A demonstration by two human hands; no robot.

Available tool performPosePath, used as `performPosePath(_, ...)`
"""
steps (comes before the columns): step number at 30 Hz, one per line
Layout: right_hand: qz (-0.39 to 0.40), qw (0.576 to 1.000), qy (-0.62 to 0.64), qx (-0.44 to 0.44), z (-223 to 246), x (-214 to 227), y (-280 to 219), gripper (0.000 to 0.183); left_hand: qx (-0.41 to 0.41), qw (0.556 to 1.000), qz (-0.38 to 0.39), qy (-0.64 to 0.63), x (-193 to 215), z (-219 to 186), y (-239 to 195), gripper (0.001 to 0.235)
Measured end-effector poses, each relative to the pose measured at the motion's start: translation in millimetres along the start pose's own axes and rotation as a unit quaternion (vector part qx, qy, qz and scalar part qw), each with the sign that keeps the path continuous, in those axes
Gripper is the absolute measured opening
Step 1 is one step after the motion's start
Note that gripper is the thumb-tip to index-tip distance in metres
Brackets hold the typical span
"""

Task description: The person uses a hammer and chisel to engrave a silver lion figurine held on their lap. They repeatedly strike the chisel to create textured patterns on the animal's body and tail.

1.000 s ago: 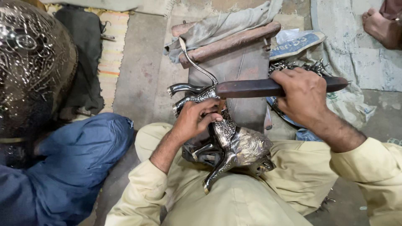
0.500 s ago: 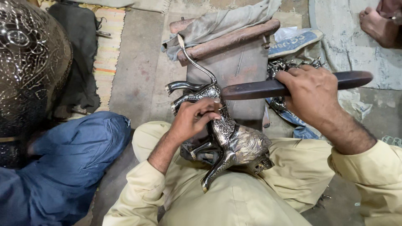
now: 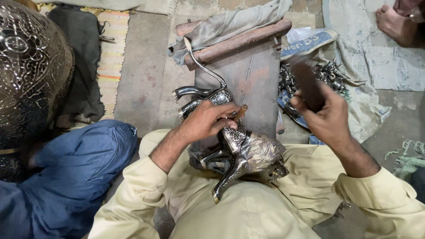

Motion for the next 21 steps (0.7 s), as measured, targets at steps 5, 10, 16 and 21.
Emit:
performPosePath(5, -0.003, 0.942, -0.314, 0.115, 16, 8, -8, 0.032, -0.053, 0.998, -0.032, -0.004, 4, -8, -1, 0.042)
performPosePath(10, 0.05, 0.924, -0.36, 0.117, 19, -4, -6, 0.036, -0.033, 0.999, -0.025, 0.002, 1, -5, -4, 0.038)
performPosePath(16, 0.032, 0.938, -0.323, 0.121, 25, -5, -6, 0.035, -0.021, 1.0, -0.021, -0.001, 1, -5, -2, 0.038)
performPosePath(21, -0.032, 0.977, -0.147, -0.148, -18, 8, -9, 0.023, -0.04, 0.999, -0.018, -0.021, 3, -8, 0, 0.038)
Point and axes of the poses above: each hand's wrist, its own y-axis towards the middle knuckle, its own x-axis out of the back of the hand, z = x × y, the point moved 8 cm from there along y, towards the middle knuckle, and after that the axes turned 1 degree about x, right-handed, at the moved point
